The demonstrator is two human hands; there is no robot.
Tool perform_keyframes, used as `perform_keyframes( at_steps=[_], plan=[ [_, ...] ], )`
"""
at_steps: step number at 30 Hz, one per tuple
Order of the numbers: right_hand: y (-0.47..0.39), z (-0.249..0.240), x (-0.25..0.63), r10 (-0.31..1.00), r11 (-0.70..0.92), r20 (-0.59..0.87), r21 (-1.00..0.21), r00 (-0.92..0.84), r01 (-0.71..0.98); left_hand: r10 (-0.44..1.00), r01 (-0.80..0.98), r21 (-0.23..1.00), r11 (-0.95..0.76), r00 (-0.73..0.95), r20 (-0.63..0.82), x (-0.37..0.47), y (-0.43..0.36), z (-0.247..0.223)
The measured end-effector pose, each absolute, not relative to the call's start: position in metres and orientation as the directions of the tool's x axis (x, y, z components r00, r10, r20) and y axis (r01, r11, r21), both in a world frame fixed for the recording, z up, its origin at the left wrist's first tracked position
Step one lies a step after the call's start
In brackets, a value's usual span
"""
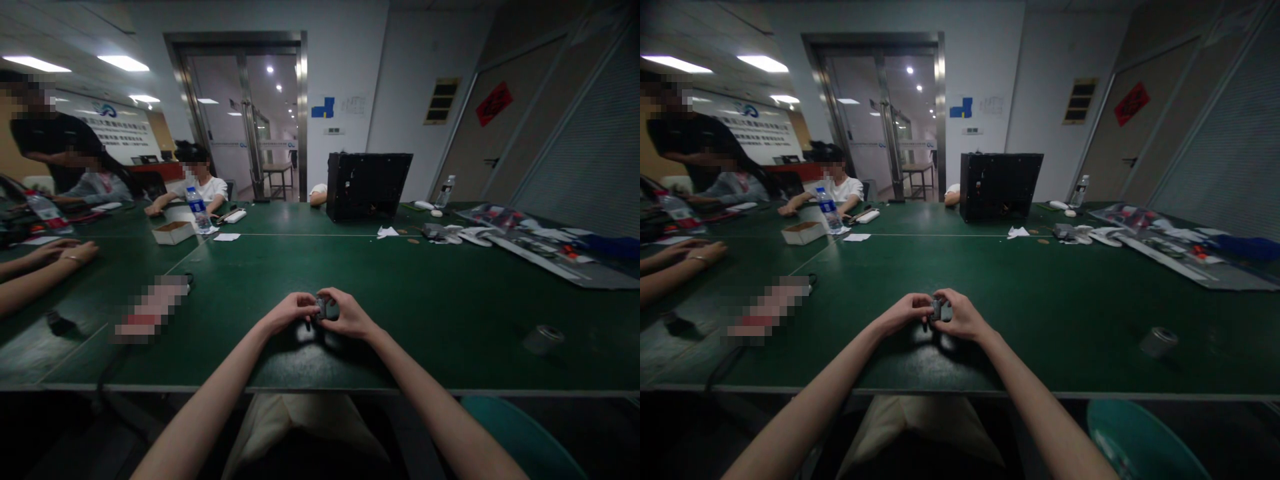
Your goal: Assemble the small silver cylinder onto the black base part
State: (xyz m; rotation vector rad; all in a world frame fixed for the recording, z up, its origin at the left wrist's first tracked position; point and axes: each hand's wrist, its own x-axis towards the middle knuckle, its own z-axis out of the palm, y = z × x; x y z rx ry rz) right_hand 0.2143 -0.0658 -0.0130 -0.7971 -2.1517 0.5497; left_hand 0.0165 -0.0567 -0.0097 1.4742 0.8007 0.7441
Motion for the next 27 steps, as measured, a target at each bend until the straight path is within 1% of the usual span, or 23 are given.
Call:
perform_keyframes(
  at_steps=[10, 19, 27],
  plan=[
    [-0.0643, -0.0153, 0.2144, 0.679, 0.724, 0.515, -0.59, -0.523, 0.359, 0.854, 0.117, 0.992, -0.044, 0.52, -0.024, 0.0167, -0.0519, -0.0145],
    [-0.0629, -0.0153, 0.2162, 0.687, 0.716, 0.52, -0.601, -0.508, 0.354, 0.8, 0.084, 0.996, -0.032, 0.599, -0.025, 0.012, -0.0559, -0.008],
    [-0.0644, -0.0138, 0.2163, 0.695, 0.706, 0.509, -0.613, -0.508, 0.353, 0.791, 0.078, 0.996, -0.034, 0.611, -0.021, 0.0109, -0.0555, -0.0085]
  ],
)
